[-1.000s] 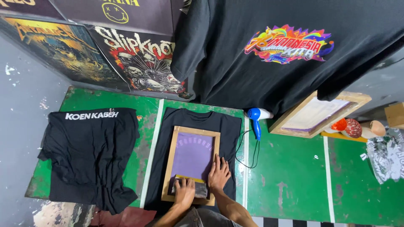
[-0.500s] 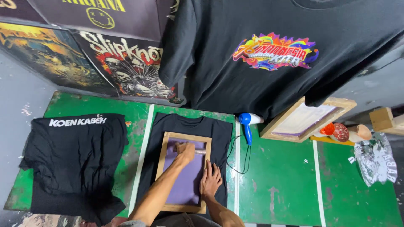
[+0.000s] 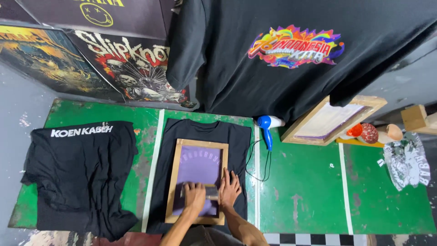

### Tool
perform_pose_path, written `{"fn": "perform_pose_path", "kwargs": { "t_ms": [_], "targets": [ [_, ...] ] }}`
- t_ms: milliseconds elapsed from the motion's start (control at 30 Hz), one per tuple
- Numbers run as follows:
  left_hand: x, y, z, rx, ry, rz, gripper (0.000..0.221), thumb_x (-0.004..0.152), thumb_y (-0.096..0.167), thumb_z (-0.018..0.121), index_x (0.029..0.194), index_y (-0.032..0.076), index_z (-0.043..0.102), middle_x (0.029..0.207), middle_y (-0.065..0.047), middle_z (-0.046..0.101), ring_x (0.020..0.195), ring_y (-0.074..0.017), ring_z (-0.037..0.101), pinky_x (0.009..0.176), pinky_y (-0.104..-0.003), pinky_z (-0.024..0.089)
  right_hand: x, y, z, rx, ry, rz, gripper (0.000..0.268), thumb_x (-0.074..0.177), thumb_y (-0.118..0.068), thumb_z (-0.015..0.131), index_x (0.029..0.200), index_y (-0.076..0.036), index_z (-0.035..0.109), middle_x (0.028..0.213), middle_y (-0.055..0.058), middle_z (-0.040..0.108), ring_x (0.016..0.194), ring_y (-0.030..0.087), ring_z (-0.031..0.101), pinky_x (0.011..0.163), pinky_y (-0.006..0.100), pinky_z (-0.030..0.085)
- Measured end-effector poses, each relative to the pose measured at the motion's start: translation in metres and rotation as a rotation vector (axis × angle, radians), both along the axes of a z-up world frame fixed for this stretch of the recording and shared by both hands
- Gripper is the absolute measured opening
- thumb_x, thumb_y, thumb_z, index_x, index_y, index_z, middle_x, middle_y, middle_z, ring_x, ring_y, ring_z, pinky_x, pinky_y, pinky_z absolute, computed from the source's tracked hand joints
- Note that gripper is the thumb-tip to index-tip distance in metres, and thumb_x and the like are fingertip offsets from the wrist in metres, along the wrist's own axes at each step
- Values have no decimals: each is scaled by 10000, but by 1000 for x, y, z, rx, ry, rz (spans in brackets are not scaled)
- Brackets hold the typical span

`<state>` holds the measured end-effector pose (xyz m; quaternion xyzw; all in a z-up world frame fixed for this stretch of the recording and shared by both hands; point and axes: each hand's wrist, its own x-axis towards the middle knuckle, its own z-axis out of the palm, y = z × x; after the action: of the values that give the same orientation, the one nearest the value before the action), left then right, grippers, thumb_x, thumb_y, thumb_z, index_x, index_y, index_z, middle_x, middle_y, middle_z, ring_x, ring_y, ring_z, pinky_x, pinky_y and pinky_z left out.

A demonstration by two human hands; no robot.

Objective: Screen printing a logo onto a black t-shirt and drying the ink with a hair dryer.

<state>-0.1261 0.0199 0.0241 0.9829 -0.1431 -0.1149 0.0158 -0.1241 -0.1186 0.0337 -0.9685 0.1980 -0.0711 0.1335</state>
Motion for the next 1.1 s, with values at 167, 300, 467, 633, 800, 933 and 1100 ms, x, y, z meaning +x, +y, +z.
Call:
{"fn": "perform_pose_path", "kwargs": {
  "t_ms": [167, 300, 467, 633, 800, 933, 1100],
  "targets": [
    [-54, 10, 13, 13, 347, -6, 426, 883, 101, 648, 1296, 14, 591, 1335, -180, 550, 1240, -418, 465, 1077, -677, 290, 1, 1, 8, 55, 54, 15, 520, 1033, -336, 398, 1544, -421, 365, 1525, 3, 446, 1431, 237, 381, 1085, 466, 266],
    [-42, 12, 31, -15, 415, -12, 285, 816, 49, 735, 1098, 16, 711, 1170, -159, 657, 933, -318, 618, 989, -610, 368, -2, 0, 5, 90, 69, -3, 512, 1022, -338, 414, 1526, -425, 389, 1522, 2, 449, 1432, 244, 378, 1089, 474, 271],
    [29, 10, 53, -108, 766, 119, 80, 862, 134, 735, 890, 60, 747, 826, -60, 714, 806, -225, 678, 929, -476, 425, 1, -2, -1, 78, 105, -1, 521, 1026, -365, 395, 1539, -449, 354, 1532, 0, 439, 1434, 242, 372, 1078, 480, 276],
    [121, -6, 6, -47, 456, -12, 125, 790, 144, 710, 824, 49, 784, 751, -127, 745, 663, -299, 709, 637, -450, 540, 7, 0, 18, 145, 73, 4, 515, 1019, -344, 403, 1531, -398, 398, 1527, 28, 446, 1433, 265, 376, 1091, 481, 258],
    [181, -16, -14, 76, -41, 94, 200, 815, 177, 661, 958, 122, 790, 1058, -136, 725, 986, -352, 637, 878, -483, 426, 2, 2, 23, 114, 42, 6, 505, 1022, -342, 408, 1524, -389, 417, 1514, 44, 464, 1421, 274, 391, 1076, 497, 271],
    [155, -14, -7, 84, -175, 88, 244, 807, 177, 664, 1024, 96, 739, 1033, -106, 723, 899, -293, 618, 859, -490, 421, 5, 1, 20, 123, 46, 9, 499, 1028, -342, 403, 1524, -392, 417, 1515, 37, 462, 1421, 275, 394, 1080, 491, 270],
    [56, -4, 5, 49, -465, 78, 181, 868, 166, 561, 997, 110, 675, 955, -103, 662, 950, -342, 628, 864, -503, 439, 2, 3, 10, 70, 96, -19, 518, 1094, -380, 311, 1576, -556, 242, 1506, -74, 385, 1470, 198, 300, 1087, 460, 289]
  ]
}}
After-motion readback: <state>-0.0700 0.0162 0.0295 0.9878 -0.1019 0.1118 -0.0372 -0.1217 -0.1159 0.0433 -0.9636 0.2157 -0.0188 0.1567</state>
